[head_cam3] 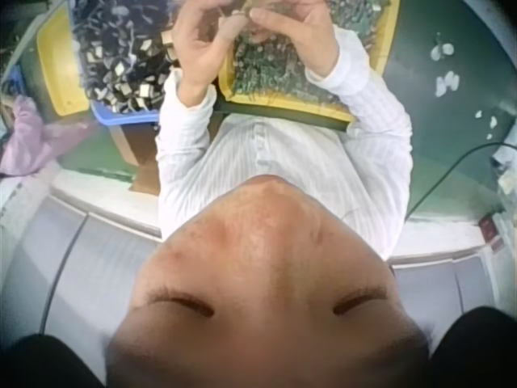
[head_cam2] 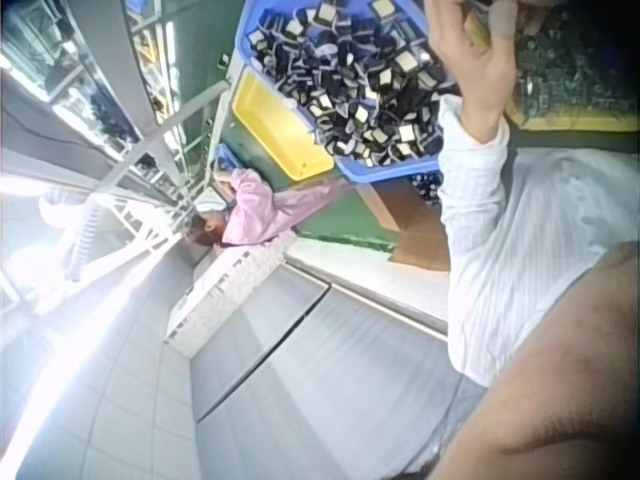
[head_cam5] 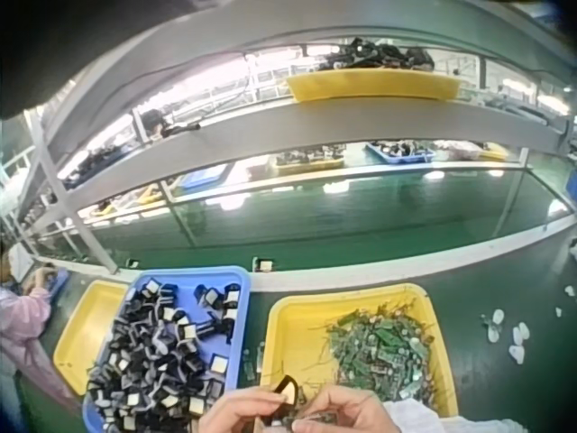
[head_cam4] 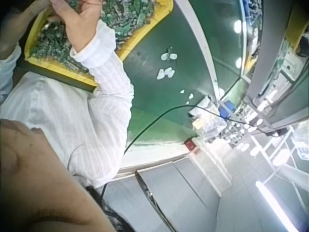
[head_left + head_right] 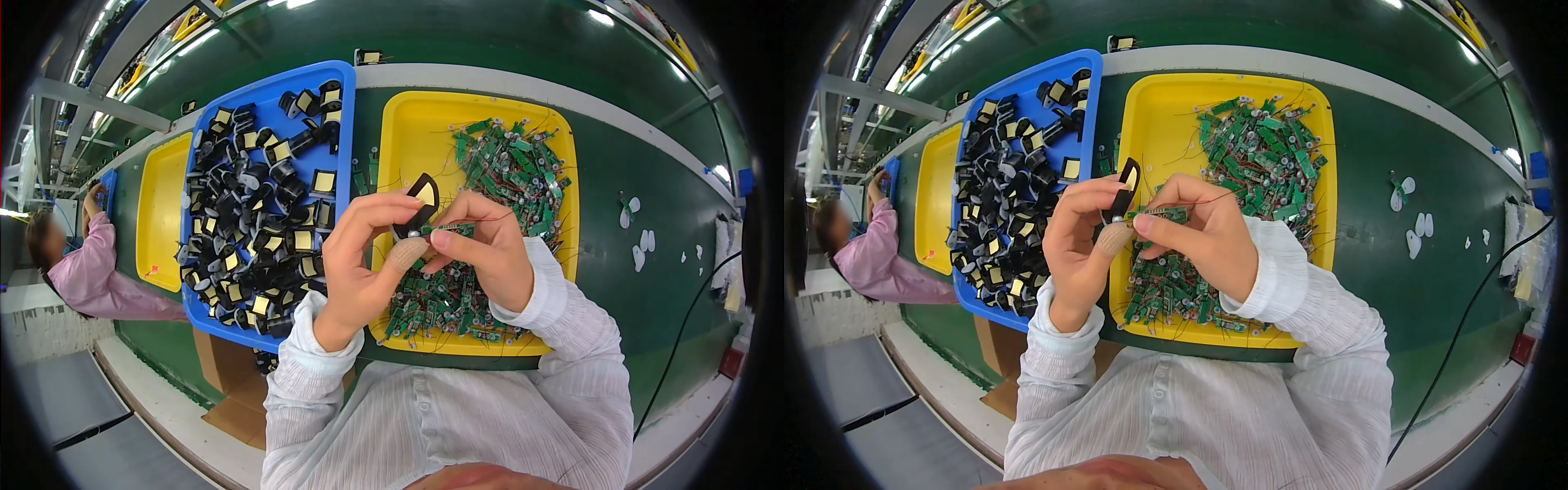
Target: The person repeatedly picks small black plastic housings from a blue tray and green circuit boards from a yellow tray, then inserts the boards into the housings by hand. The assembled units are placed back into the blue tray. The process is continuous and repetitive throughout the clip.
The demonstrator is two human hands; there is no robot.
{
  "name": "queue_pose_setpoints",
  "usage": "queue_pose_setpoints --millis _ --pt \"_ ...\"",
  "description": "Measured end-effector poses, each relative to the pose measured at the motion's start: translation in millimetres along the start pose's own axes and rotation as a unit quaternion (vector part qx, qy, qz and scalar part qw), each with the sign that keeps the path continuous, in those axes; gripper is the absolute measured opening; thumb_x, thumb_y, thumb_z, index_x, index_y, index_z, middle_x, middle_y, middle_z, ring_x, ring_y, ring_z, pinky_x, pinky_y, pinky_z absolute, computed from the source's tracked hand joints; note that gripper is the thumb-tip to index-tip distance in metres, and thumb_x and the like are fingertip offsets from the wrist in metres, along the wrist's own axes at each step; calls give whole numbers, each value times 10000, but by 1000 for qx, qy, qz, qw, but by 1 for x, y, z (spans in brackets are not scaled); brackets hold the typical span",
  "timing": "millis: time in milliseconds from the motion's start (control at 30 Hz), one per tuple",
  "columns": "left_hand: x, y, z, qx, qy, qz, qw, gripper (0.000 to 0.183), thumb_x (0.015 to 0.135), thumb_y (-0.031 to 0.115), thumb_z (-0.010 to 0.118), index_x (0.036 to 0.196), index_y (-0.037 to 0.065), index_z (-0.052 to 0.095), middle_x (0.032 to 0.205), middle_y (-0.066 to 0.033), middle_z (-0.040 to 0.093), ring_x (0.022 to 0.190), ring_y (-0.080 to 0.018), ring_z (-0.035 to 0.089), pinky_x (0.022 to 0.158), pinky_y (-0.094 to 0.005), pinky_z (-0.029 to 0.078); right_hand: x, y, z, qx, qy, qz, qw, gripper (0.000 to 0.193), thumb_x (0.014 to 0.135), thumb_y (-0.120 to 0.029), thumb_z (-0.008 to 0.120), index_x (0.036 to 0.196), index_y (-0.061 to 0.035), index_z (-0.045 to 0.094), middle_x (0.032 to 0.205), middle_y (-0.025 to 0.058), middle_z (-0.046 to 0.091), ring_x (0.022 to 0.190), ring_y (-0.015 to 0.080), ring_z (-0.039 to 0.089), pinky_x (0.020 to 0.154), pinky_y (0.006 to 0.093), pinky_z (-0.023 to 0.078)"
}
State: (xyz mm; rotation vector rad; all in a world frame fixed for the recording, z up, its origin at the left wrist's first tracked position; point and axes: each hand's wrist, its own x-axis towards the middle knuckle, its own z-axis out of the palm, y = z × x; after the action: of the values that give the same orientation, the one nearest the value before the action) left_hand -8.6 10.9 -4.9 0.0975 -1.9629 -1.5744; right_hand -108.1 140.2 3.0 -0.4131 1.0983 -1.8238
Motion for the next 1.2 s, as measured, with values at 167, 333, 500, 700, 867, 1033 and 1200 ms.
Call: queue_pose_setpoints --millis 167,333,500,700,867,1033,1200 --pt "-1 -4 0 -58 6 -11 998 231 731 12 665 934 -18 559 1052 -144 543 1067 -290 511 910 -370 406 1 3 0 -9 -11 1 1000 112 789 -71 634 798 -7 543 799 60 577 757 114 567 601 248 519" --pt "-2 -6 -2 -62 12 -7 998 243 720 8 674 933 -11 560 1055 -141 541 1084 -294 499 923 -381 391 0 3 -1 -1 -13 14 1000 107 791 -72 629 791 -7 544 804 72 591 766 125 579 601 250 520" --pt "-1 -5 -2 -54 18 -22 998 237 704 12 686 914 -9 578 1039 -134 557 1075 -285 508 921 -379 392 0 2 -2 1 -15 26 1000 104 792 -71 626 782 -10 543 803 81 600 765 135 591 604 253 525" --pt "0 -5 -2 -38 7 -8 999 240 694 18 692 912 -5 593 1042 -130 570 1074 -282 512 918 -382 397 1 2 -3 7 -15 40 999 121 792 -84 632 769 -12 538 781 78 598 737 140 609 589 248 529" --pt "1 -4 -3 -21 0 -2 1000 230 701 24 686 909 -1 592 1043 -133 569 1075 -285 511 918 -384 396 2 1 -4 11 -23 64 998 136 794 -97 634 764 -9 536 768 80 597 721 144 619 581 250 531" --pt "1 -1 -3 -11 -2 5 1000 211 702 23 679 891 0 586 1043 -138 567 1071 -288 512 917 -387 394 1 0 -4 5 -30 75 997 144 798 -111 633 768 -6 539 770 82 601 713 140 618 579 247 531" --pt "1 -1 -2 5 5 14 1000 222 688 3 681 888 -2 586 1035 -140 571 1057 -287 522 903 -379 408 1 -2 -4 1 -33 85 996 153 801 -132 628 776 -8 543 747 87 603 685 132 609 577 244 524"
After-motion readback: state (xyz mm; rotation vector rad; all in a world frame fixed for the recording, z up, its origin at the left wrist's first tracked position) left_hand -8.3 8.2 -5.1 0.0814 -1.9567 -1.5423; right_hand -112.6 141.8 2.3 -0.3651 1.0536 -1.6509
